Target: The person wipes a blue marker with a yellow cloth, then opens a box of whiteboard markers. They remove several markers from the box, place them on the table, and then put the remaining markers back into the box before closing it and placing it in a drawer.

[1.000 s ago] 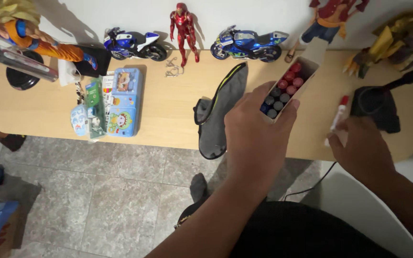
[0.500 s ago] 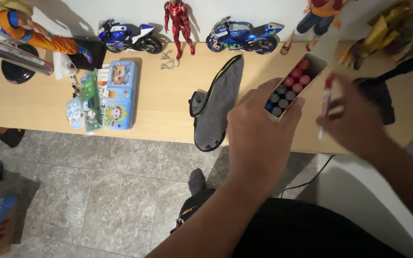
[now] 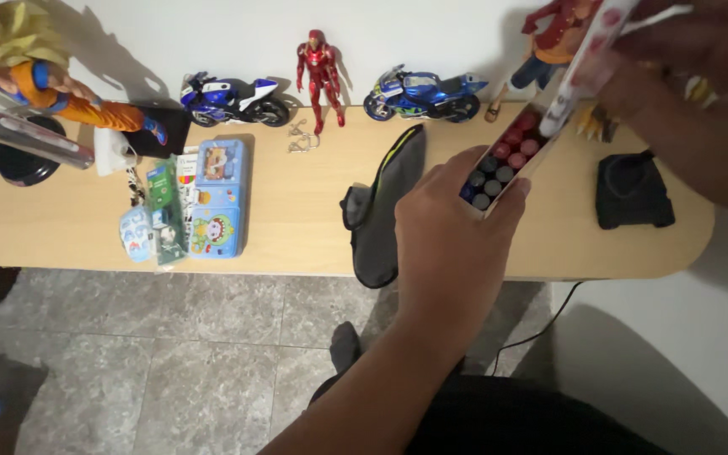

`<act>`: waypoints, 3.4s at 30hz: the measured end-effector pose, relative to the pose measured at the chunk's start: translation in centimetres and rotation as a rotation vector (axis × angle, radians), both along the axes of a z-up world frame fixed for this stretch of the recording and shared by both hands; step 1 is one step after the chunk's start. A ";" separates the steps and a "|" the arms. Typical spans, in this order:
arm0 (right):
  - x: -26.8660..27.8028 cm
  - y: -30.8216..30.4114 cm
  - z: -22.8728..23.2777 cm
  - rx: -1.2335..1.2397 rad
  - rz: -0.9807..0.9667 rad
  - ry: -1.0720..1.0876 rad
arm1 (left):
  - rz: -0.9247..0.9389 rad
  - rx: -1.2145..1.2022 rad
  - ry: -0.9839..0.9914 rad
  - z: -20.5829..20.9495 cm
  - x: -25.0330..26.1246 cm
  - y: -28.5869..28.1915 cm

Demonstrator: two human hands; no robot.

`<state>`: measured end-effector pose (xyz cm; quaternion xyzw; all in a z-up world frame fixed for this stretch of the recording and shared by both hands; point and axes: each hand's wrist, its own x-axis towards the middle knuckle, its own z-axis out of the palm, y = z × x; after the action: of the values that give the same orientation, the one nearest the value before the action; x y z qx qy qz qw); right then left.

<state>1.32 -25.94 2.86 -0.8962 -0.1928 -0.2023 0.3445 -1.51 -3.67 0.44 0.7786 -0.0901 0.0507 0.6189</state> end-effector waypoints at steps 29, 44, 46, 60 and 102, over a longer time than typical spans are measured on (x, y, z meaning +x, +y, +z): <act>-1.0 11.8 0.1 0.656 -0.394 0.871 | -0.106 -0.059 -0.103 0.2 1.2 6.2; -3.2 11.5 0.0 0.464 -0.077 0.211 | -0.086 -0.091 -0.164 0.8 3.8 7.0; -3.1 11.5 0.4 0.394 -0.162 0.167 | -0.117 -0.224 -0.062 1.4 3.7 6.8; -3.7 12.6 1.4 0.496 -0.237 0.104 | -0.186 -0.367 -0.043 1.5 3.0 6.2; -5.9 11.1 -1.9 0.535 -0.325 0.894 | -0.293 -0.267 0.566 0.1 0.8 10.6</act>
<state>-4.54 -14.88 0.94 -0.7942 0.1715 0.1058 0.5732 -0.75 6.88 0.53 0.6526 -0.0182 -0.2451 0.7167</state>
